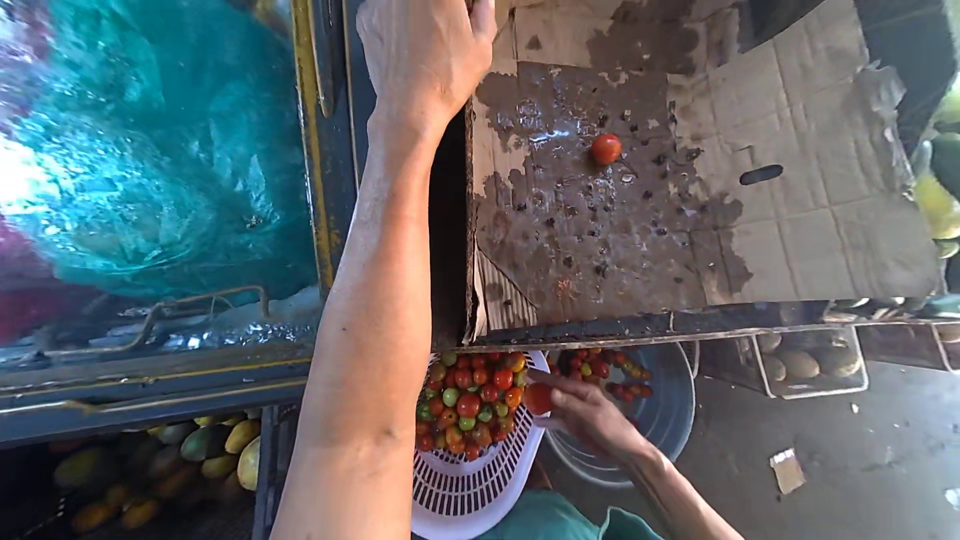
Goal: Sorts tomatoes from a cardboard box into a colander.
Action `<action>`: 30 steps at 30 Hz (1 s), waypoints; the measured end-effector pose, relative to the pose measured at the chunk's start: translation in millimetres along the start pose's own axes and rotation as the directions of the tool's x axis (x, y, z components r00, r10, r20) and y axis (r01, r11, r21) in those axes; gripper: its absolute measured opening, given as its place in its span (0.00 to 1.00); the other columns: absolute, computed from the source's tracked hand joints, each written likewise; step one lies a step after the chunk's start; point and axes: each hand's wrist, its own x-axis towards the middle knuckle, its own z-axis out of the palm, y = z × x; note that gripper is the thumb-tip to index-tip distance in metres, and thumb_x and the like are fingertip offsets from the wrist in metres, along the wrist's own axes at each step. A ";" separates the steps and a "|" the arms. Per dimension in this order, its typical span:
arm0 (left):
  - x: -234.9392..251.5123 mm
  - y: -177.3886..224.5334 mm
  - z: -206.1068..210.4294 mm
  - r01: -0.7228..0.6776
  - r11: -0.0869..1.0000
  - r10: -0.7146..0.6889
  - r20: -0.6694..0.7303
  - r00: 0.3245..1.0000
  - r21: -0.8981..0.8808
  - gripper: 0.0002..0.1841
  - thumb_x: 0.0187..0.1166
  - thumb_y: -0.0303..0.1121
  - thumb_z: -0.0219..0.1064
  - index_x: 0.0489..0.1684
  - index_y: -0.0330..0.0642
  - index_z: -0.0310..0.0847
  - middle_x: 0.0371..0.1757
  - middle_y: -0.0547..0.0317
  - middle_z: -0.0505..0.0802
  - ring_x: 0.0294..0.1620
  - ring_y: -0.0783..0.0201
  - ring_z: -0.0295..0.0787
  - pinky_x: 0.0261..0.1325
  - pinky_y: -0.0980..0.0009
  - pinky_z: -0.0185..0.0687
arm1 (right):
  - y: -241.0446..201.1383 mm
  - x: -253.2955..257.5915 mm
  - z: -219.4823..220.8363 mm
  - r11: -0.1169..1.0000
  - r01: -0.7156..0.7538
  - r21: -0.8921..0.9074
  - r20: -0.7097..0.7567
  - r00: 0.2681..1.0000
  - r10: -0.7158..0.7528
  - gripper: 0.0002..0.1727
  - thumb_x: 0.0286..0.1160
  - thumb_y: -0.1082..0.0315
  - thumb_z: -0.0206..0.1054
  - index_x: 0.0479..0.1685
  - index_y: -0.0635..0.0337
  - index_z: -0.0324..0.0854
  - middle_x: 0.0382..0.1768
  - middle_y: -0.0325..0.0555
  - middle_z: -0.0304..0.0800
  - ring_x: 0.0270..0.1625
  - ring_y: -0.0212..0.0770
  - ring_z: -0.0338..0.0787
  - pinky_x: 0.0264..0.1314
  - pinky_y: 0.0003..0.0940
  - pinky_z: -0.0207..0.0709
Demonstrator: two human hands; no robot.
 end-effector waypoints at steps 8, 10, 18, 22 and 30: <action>-0.8 5.6 -8.5 0.097 0.992 -0.108 0.137 0.985 0.082 0.26 0.87 0.50 0.55 0.65 0.34 0.81 0.54 0.34 0.92 0.63 0.33 0.88 0.60 0.33 0.76 | -141.8 10.2 16.4 0.571 0.622 -0.535 0.309 0.773 -0.554 0.15 0.87 0.66 0.60 0.56 0.62 0.90 0.48 0.41 0.98 0.45 0.31 0.96 0.50 0.30 0.92; -2.8 8.1 -11.5 0.106 0.991 -0.117 0.156 0.981 0.080 0.25 0.88 0.49 0.55 0.65 0.33 0.80 0.52 0.32 0.92 0.61 0.32 0.88 0.59 0.33 0.76 | -185.0 51.4 -3.4 0.244 0.474 -0.846 0.145 0.645 -0.750 0.14 0.84 0.68 0.61 0.56 0.60 0.91 0.51 0.43 0.96 0.47 0.34 0.95 0.51 0.34 0.89; -4.9 11.1 -14.0 0.101 0.991 -0.114 0.154 0.982 0.089 0.23 0.89 0.47 0.56 0.61 0.33 0.80 0.44 0.33 0.92 0.54 0.32 0.90 0.52 0.36 0.78 | -276.2 157.6 -71.0 0.126 -0.119 -0.985 -0.174 0.654 -0.736 0.19 0.84 0.62 0.66 0.66 0.62 0.86 0.64 0.66 0.87 0.69 0.68 0.84 0.69 0.69 0.73; -5.5 10.9 -13.7 0.100 0.991 -0.113 0.148 0.982 0.093 0.22 0.88 0.47 0.56 0.59 0.34 0.80 0.43 0.34 0.92 0.53 0.34 0.91 0.51 0.37 0.78 | -264.6 133.9 -76.8 0.803 0.446 -0.395 -0.340 0.741 -0.579 0.15 0.91 0.68 0.53 0.65 0.61 0.79 0.51 0.45 0.90 0.47 0.35 0.91 0.54 0.30 0.86; -6.8 7.4 -12.8 0.093 0.990 -0.106 0.129 0.986 0.107 0.22 0.88 0.47 0.56 0.56 0.32 0.80 0.40 0.34 0.92 0.51 0.33 0.91 0.50 0.36 0.78 | -206.7 84.6 -45.1 0.875 0.431 0.220 0.046 0.891 -0.451 0.21 0.93 0.60 0.43 0.67 0.51 0.80 0.61 0.58 0.92 0.47 0.43 0.97 0.44 0.28 0.90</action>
